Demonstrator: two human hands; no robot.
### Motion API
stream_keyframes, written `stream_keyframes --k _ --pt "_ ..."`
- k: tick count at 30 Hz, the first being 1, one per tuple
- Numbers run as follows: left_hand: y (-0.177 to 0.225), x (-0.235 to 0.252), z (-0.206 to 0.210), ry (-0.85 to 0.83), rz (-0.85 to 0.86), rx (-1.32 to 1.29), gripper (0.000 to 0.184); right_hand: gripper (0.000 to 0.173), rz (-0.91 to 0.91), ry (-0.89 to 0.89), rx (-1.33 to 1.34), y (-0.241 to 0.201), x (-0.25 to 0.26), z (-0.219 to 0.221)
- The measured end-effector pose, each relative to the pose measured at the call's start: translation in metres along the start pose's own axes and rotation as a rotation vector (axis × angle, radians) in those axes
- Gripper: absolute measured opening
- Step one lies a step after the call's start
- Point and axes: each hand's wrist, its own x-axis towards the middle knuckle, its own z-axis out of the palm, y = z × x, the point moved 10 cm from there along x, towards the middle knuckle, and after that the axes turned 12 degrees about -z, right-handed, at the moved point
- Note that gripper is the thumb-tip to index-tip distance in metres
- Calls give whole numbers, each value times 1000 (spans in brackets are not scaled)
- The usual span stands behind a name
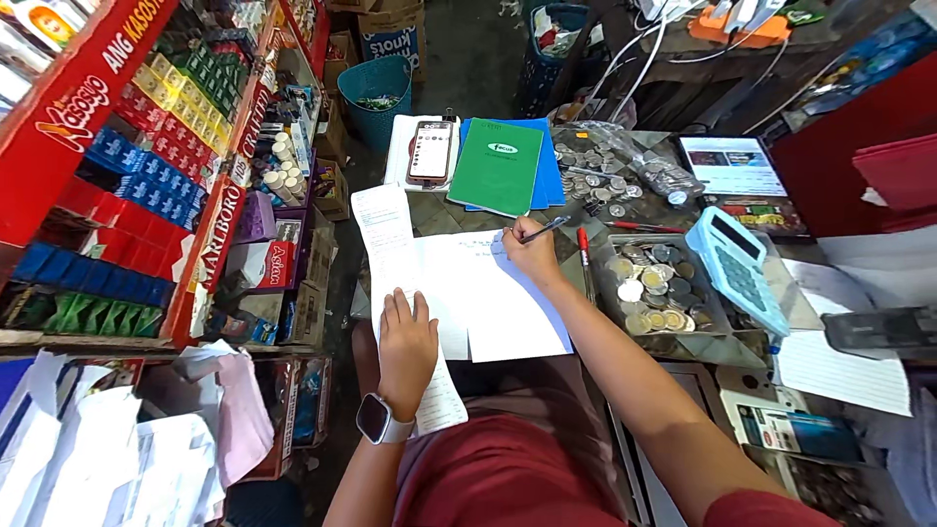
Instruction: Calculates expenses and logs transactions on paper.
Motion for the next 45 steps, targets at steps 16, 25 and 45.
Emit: stream_keyframes --k 16,25,45 --pt "-1 0 -2 51 12 -13 50 33 -5 8 -16 1 0 1" --pt "-1 -1 -1 44 5 -28 49 32 -39 20 -57 -2 1 -1" --pt "5 5 6 -193 -80 -16 54 29 21 1 -119 17 3 -11"
